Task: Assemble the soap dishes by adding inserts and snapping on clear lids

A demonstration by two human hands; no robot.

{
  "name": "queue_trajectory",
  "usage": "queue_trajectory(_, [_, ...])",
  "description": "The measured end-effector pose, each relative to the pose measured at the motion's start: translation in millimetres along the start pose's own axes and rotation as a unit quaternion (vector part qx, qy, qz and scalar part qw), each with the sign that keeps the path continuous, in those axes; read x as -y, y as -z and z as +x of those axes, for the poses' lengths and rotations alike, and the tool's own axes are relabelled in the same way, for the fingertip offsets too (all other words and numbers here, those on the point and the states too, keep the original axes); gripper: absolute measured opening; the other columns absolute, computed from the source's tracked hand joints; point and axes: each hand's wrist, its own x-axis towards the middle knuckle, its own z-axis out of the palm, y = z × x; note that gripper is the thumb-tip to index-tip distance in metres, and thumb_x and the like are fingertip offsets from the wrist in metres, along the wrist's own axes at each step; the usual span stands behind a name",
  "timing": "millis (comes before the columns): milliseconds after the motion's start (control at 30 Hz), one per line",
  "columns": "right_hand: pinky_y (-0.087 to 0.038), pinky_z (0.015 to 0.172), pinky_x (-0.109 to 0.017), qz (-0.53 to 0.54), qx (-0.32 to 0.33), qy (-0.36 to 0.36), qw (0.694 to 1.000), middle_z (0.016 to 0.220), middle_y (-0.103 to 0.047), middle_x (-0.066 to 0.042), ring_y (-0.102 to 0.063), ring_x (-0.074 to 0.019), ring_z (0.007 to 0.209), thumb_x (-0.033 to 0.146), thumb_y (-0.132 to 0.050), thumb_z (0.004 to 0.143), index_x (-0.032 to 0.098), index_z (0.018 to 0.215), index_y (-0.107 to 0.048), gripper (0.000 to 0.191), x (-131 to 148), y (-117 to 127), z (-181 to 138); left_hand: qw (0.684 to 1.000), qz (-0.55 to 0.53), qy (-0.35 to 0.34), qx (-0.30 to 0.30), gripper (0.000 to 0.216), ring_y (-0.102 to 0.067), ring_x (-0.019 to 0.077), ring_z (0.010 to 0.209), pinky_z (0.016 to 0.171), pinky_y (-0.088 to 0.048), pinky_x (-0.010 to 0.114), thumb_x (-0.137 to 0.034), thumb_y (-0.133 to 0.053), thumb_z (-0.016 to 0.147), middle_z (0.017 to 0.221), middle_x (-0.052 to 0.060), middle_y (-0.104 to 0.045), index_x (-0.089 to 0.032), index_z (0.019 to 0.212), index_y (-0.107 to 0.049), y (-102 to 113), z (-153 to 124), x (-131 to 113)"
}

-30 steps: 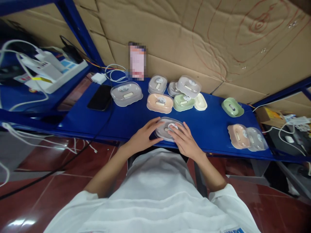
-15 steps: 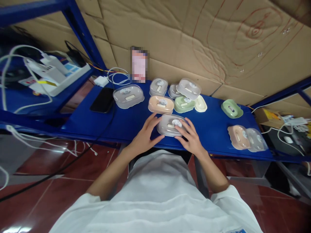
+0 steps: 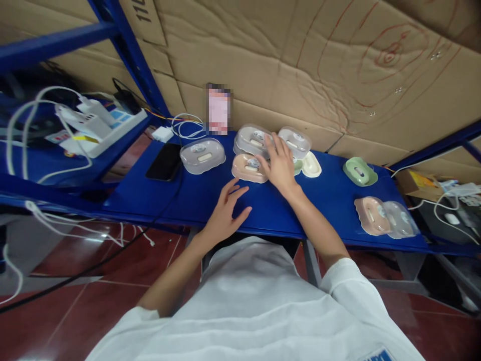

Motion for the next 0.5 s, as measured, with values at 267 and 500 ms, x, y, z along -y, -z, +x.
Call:
queue_trajectory(267, [-0.043,0.118,-0.058,-0.124,0.004,-0.186,0.975,0.149,-0.065,-0.021,-0.054,-0.0397,0.143,0.046,-0.031,0.113,0.015,0.148,-0.06,0.055,-106,61,-73,0.998,0.019,-0.011,0.057,0.041,-0.056,0.0299,0.147,0.122,-0.052,0.053,-0.034,-0.058,0.109,0.165,0.014,-0.044,-0.028,0.149,-0.056,-1,1,-1])
queue_trajectory(500, [-0.059,0.091,-0.049,-0.137,0.117,-0.217,0.959,0.134,-0.065,-0.021,-0.069,-0.0389,0.115,0.065,-0.05,0.105,0.018,0.129,-0.063,0.055,-111,72,-164,0.991,0.083,-0.034,0.099,0.039,-0.059,0.0305,0.144,0.122,-0.051,0.054,-0.036,-0.058,0.108,0.156,0.012,-0.059,-0.028,0.145,-0.064,-2,1,-2])
